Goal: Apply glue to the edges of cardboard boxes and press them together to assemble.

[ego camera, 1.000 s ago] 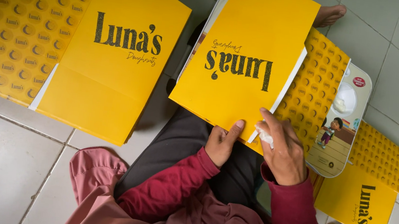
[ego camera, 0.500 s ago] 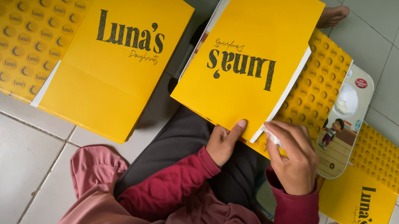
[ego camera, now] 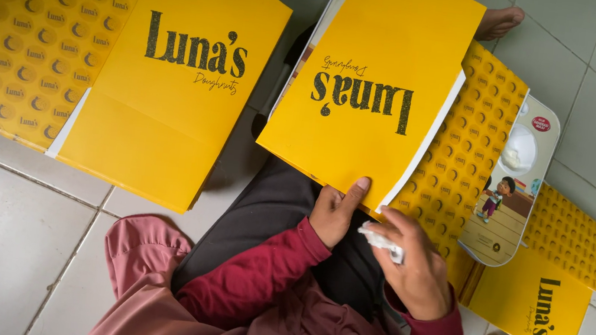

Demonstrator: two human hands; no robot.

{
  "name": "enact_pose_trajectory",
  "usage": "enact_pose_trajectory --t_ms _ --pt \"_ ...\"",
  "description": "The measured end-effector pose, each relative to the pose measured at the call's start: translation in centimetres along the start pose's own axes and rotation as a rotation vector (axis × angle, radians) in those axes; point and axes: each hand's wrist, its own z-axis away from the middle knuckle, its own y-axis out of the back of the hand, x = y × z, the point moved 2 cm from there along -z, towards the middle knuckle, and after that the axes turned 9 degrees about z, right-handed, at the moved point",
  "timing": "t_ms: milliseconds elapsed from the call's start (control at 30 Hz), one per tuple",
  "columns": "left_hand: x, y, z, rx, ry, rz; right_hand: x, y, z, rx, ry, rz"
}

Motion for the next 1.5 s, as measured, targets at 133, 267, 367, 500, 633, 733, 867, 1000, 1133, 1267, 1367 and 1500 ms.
enact_pose_trajectory --t_ms 133,267,367,500,633,733,867,1000,1133,1267,1367,1500 --pt "1.5 -0.9 0.1 0.022 0.016 0.008 -0.4 2.8 -0.6 0.118 -0.103 0.132" --pt "1.2 -0.7 0.3 0.050 -0.007 -0.099 0.1 1.9 -1.7 0.152 -0.065 0.056" --pt "1.3 -0.7 0.3 0.031 0.002 -0.045 0.5 0.7 -2.8 0.158 0.042 0.061" --pt "1.4 -0.6 0.5 0.058 0.016 -0.125 0.2 0.0 -3.1 0.141 0.119 0.071" --pt "0.9 -0.6 0.2 -0.005 -0.023 -0.004 0.3 -0.1 -1.2 -0.120 0.012 -0.122" --pt "1.4 -0.6 0.6 0.095 0.066 -0.145 1.6 2.5 0.1 -0.015 -0.301 0.030" --pt "2.0 -0.7 0.7 0.067 0.085 -0.148 8.8 5.7 -1.4 0.380 -0.325 0.102" --pt "1.9 -0.6 0.7 0.080 0.068 -0.147 20.6 4.5 -1.9 0.554 -0.349 0.306" --pt "1.5 -0.3 0.9 0.112 0.119 -0.173 29.7 -1.1 -0.2 -0.035 -0.348 0.406" --pt "1.3 -0.3 0.8 0.100 0.108 -0.160 29.2 -0.8 0.2 -0.138 -0.567 0.425" --pt "1.6 -0.5 0.8 0.067 0.067 -0.139 26.4 1.4 0.3 0.145 -0.441 0.238" --pt "1.6 -0.6 0.7 0.083 0.068 -0.126 22.7 3.1 -0.2 0.425 -0.325 0.327"
